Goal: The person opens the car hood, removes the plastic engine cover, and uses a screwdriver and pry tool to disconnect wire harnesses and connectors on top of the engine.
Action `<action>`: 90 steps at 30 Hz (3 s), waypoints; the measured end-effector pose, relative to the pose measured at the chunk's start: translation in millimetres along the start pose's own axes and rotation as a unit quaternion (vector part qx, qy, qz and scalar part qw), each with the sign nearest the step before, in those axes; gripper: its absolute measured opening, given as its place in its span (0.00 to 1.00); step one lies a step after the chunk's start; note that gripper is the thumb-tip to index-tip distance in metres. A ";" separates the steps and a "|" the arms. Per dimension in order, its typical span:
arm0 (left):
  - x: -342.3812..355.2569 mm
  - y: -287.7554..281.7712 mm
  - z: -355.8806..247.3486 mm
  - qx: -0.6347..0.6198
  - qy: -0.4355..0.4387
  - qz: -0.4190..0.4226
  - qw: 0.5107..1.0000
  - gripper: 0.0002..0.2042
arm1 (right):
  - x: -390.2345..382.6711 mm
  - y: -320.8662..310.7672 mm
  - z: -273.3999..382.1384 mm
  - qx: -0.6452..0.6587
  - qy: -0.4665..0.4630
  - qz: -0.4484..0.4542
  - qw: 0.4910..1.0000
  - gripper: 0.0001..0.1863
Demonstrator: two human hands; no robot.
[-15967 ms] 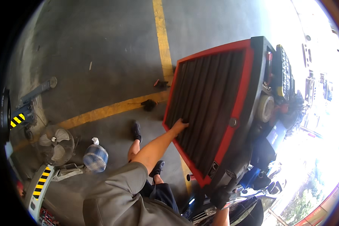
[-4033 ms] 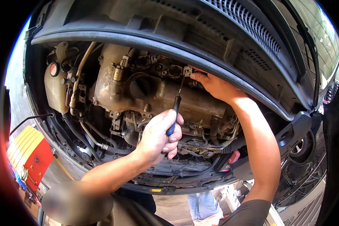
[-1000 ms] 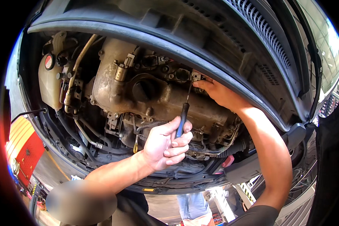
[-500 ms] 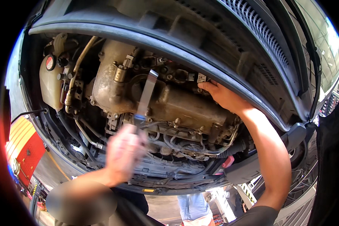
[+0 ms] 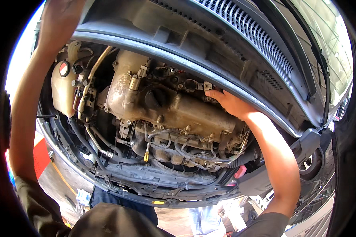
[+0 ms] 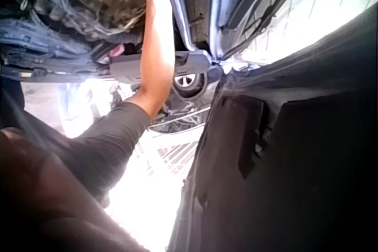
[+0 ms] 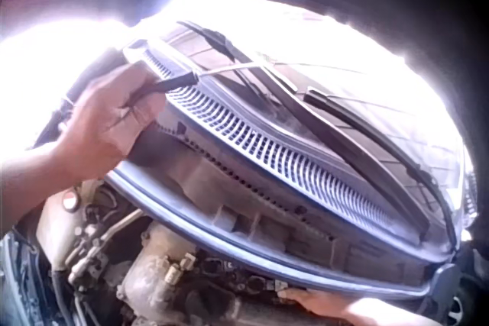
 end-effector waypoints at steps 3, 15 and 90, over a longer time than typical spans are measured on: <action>-10.8 19.7 -3.2 -0.007 -0.064 0.019 0.998 0.09 | -1.6 1.5 -0.5 -0.039 -0.012 -0.011 0.999 0.25; -21.3 38.4 18.7 -0.044 -0.103 -0.024 0.993 0.11 | 0.5 10.3 -9.0 -0.043 -0.019 -0.022 0.999 0.25; -42.9 70.3 -5.5 0.057 -0.109 -0.159 0.980 0.09 | -214.6 93.6 48.9 0.119 0.157 -0.432 0.880 0.06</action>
Point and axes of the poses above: each hand's wrist, its own x-axis towards the middle knuckle, its own y-axis out of the palm, z = x × y, the point moved 1 cm from there along x, towards the middle knuckle, and after that the axes turned 14 degrees about -y, right-handed, at the moved point
